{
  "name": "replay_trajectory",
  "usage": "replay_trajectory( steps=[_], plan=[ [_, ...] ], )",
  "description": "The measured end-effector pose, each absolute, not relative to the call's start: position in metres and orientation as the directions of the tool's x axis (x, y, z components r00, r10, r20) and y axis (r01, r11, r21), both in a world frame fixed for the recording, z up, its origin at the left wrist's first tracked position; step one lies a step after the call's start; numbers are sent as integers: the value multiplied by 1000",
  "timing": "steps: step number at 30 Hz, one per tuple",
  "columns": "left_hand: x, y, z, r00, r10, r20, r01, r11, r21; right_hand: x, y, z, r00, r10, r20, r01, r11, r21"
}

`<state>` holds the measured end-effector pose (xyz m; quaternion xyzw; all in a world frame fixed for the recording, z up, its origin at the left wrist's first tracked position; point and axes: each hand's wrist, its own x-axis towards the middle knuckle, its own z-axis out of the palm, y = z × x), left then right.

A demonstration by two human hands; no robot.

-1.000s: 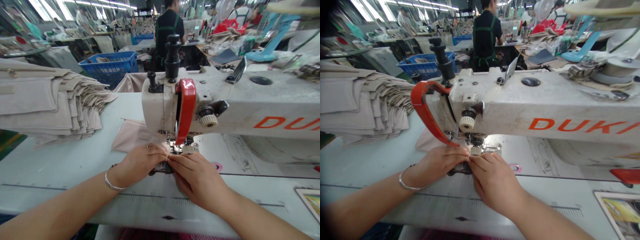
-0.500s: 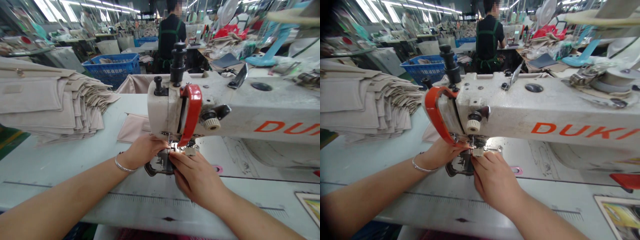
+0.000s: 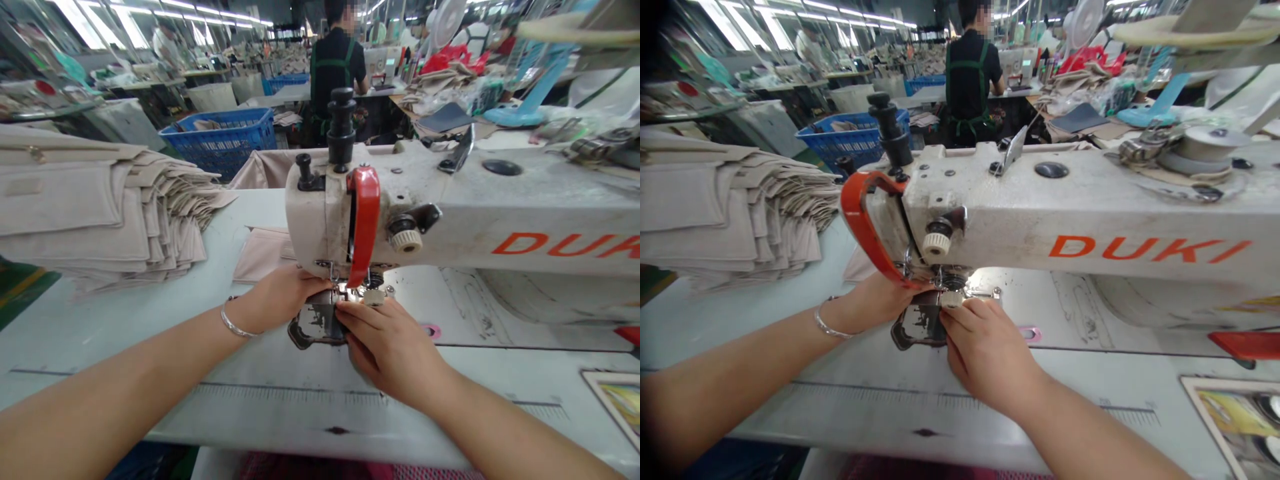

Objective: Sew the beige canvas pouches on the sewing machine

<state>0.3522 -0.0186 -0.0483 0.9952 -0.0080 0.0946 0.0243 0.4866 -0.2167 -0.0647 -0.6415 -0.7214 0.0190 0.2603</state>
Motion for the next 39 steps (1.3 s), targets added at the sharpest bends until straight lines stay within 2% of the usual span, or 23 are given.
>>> replay_trajectory(
  steps=[9,13,18,20,26,31,33,35,36,37,39],
  plan=[
    [339,-41,-46,990,9,138,-4,-996,87,491,-218,-67,-49,935,351,897,196,-397],
    [338,-44,-30,992,90,84,81,-990,111,492,-219,-67,-58,935,350,891,207,-404],
    [346,-59,-3,978,138,-159,190,-905,381,490,-220,-66,-105,925,366,885,255,-391],
    [347,-65,-3,975,165,-152,215,-882,419,489,-220,-65,-126,929,349,888,262,-377],
    [349,-73,-21,967,246,-62,249,-879,407,487,-221,-66,-129,939,319,892,250,-377],
    [336,-74,-21,971,225,75,176,-894,412,487,-221,-66,-117,954,274,893,222,-392],
    [312,-75,-25,937,317,147,251,-902,351,487,-221,-64,-118,957,263,895,218,-390],
    [281,-77,-36,813,539,222,475,-833,285,488,-221,-60,-126,956,266,895,225,-385],
    [266,-77,-43,738,633,233,567,-769,295,487,-222,-57,-133,955,266,894,231,-384],
    [253,-78,-50,678,701,220,621,-707,339,487,-223,-54,-143,955,260,892,239,-385],
    [238,-79,-58,575,806,144,653,-558,512,483,-227,-46,-169,957,235,886,252,-389]
  ],
)
